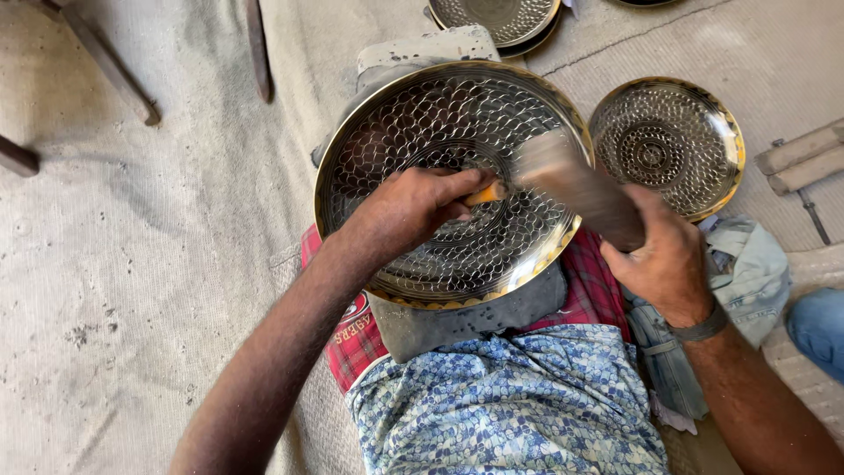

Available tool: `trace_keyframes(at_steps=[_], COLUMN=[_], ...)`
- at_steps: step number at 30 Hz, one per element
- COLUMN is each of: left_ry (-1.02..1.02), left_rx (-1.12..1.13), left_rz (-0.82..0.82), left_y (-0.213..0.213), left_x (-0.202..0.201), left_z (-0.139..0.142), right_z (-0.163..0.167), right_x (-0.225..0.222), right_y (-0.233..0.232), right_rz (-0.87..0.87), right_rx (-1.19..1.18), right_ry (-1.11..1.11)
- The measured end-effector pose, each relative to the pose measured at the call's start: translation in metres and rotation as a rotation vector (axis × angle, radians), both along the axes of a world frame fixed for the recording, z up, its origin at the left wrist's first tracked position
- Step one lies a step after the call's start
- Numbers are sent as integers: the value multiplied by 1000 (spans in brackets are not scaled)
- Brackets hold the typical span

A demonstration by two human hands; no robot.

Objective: The person sits on the floor and uses a hammer and a small cylindrical tool to create a textured pattern on a brass plate. They repeatedly strike the tool against the plate's surface, rotating the plate to cover different areas. Finished plates are stacked nearby.

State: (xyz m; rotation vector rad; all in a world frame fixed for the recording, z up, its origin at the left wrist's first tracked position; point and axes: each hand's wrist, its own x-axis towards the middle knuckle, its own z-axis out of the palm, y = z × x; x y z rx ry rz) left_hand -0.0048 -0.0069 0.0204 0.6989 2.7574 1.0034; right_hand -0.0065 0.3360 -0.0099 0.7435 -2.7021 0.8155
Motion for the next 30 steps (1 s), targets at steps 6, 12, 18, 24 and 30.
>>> trace_keyframes(at_steps=[6, 12, 18, 24, 30], left_ry=[72, 324, 407, 513, 472], left_rx=[144, 767, 1013, 951, 1095], left_rz=[62, 743, 835, 903, 852], left_y=[-6, 14, 45, 47, 49], left_x=[8, 44, 44, 45, 42], left_z=[2, -20, -57, -65, -74], right_z=[-8, 18, 74, 146, 199], right_x=[4, -8, -19, -43, -53], right_y=[10, 7, -17, -64, -116], right_rz=[6, -74, 150, 322, 567], right_rx=[114, -131, 190, 590, 451], right_ry=[-147, -442, 27, 340, 414])
